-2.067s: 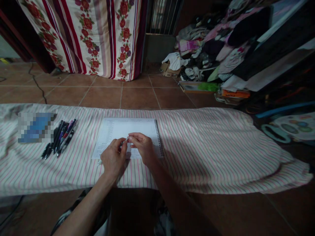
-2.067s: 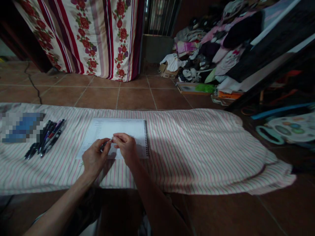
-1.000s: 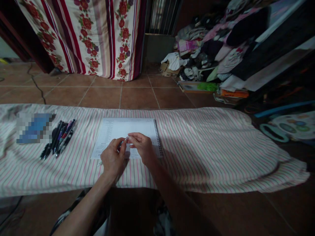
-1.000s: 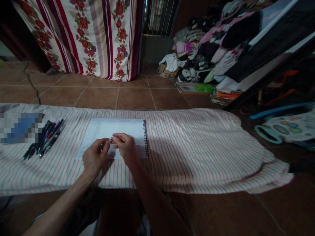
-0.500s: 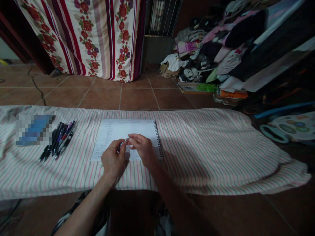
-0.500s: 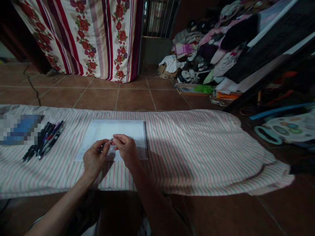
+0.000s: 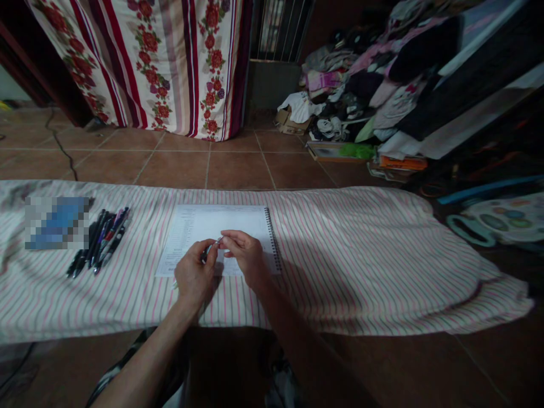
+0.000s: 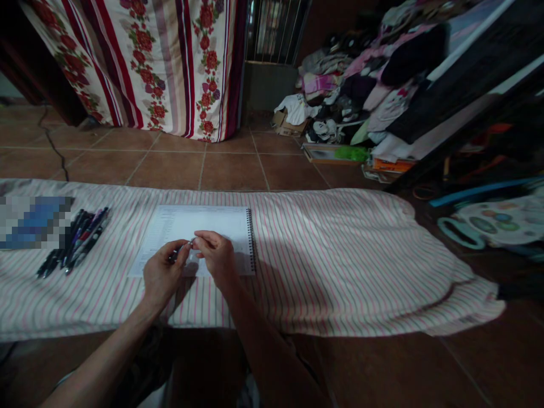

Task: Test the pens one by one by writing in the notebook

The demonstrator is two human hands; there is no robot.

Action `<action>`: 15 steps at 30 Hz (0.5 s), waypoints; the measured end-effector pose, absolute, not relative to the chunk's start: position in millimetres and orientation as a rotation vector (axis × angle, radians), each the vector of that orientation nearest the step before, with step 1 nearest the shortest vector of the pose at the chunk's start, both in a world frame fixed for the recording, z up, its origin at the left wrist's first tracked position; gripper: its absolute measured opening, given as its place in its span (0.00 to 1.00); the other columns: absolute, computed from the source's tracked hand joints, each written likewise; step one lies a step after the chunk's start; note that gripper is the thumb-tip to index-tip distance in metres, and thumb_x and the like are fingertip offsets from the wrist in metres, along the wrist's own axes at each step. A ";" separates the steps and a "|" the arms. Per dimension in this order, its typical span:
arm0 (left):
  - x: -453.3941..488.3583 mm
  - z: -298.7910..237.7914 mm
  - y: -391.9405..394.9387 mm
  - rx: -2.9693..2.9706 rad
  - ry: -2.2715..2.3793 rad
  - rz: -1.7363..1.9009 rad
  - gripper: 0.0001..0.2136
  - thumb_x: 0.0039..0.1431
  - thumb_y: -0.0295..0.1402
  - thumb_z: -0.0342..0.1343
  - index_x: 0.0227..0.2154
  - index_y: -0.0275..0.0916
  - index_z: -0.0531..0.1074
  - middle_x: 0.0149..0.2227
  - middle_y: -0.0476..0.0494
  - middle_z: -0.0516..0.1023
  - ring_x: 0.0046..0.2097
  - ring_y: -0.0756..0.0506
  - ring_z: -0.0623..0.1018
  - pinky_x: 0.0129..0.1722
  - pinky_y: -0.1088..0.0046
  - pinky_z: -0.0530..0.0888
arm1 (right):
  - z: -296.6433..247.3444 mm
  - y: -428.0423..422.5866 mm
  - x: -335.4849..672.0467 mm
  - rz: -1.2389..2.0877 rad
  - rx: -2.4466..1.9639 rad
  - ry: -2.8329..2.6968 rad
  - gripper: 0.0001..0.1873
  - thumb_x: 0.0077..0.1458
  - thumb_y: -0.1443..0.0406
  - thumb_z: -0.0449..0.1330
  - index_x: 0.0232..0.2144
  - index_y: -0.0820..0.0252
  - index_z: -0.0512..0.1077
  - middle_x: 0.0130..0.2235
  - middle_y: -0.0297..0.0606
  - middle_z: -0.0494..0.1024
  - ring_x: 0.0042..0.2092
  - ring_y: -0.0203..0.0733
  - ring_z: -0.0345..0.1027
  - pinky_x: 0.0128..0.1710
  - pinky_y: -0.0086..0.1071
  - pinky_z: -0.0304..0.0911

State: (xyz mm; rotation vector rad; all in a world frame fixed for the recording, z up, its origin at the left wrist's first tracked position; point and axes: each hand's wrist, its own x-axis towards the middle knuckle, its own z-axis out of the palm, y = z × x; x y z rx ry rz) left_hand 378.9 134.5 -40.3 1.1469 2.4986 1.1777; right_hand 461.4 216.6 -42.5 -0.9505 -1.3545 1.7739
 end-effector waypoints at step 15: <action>378.0 -40.0 135.1 1.116 2.495 1.198 0.12 0.56 0.39 0.50 0.36 0.42 0.75 0.32 0.49 0.79 0.28 0.49 0.74 0.30 0.74 0.65 | -42.3 217.2 462.1 1.764 -0.975 -1.364 0.15 0.43 0.60 0.61 0.35 0.61 0.73 0.31 0.38 0.80 0.33 0.41 0.75 0.27 0.29 0.69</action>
